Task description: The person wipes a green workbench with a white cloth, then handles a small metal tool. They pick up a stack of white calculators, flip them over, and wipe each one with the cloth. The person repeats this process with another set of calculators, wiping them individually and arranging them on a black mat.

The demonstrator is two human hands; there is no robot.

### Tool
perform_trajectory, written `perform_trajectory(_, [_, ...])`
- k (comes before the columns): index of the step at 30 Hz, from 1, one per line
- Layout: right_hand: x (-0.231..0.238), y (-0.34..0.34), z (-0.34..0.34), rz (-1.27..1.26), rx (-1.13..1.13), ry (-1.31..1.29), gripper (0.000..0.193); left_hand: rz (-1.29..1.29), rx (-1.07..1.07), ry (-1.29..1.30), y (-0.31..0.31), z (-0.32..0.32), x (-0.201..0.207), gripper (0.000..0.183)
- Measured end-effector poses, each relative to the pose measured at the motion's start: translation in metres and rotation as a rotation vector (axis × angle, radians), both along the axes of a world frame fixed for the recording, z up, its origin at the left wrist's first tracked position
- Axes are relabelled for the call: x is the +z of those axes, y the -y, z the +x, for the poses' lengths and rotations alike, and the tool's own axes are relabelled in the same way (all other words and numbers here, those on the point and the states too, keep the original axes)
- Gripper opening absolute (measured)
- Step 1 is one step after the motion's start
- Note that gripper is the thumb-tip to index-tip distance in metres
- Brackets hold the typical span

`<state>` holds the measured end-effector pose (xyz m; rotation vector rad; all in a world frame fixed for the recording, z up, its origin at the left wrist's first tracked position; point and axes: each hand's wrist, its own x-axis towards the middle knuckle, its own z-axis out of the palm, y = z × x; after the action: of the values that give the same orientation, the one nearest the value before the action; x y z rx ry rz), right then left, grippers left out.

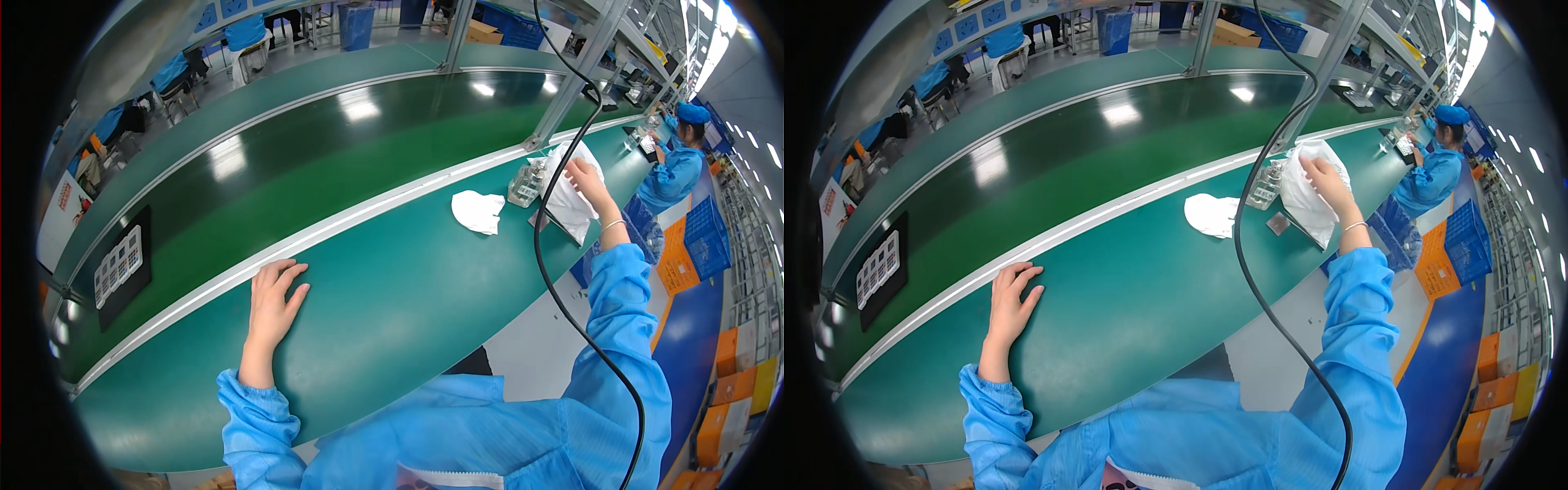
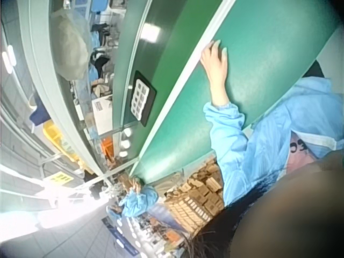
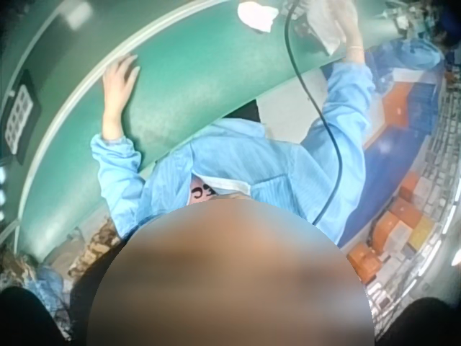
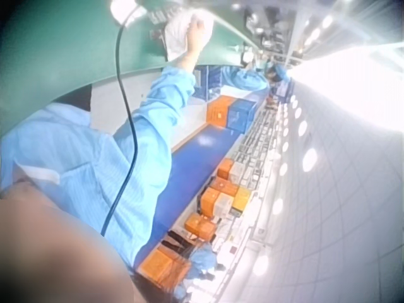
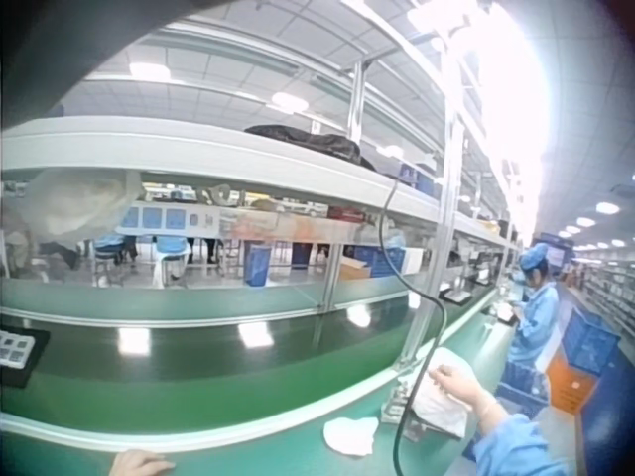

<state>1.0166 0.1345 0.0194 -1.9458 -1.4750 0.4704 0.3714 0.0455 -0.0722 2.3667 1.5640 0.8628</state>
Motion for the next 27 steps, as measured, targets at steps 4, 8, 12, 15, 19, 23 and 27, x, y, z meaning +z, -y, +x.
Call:
perform_trajectory(4, [-0.008, -0.030, -0.023, -0.078, -0.054, 0.305, 0.058, 0.000, 0.009, -0.012, 0.001, -0.001, 0.001, 0.032])
perform_trajectory(8, [-0.026, -0.043, -0.011, 0.041, -0.056, 0.570, 0.043, -0.009, 0.003, -0.010, -0.003, 0.003, 0.001, 0.033])
perform_trajectory(12, [-0.028, -0.046, -0.002, -0.075, 0.056, 0.752, 0.043, -0.004, -0.008, -0.015, -0.006, 0.008, -0.001, 0.033])
perform_trajectory(15, [0.000, -0.049, -0.008, -0.179, 0.027, 0.765, 0.044, 0.007, 0.006, -0.027, -0.004, 0.006, -0.002, 0.034])
perform_trajectory(19, [0.019, -0.044, -0.010, 0.081, -0.212, 0.830, 0.052, -0.019, 0.023, -0.028, 0.001, 0.003, 0.001, 0.034])
perform_trajectory(23, [-0.022, -0.058, -0.001, 0.009, -0.280, 0.853, 0.061, -0.018, 0.010, -0.024, -0.004, 0.006, 0.001, 0.034])
perform_trajectory(27, [-0.039, -0.069, -0.006, -0.118, -0.167, 0.673, 0.069, -0.022, 0.017, -0.034, -0.003, 0.004, 0.001, 0.034])
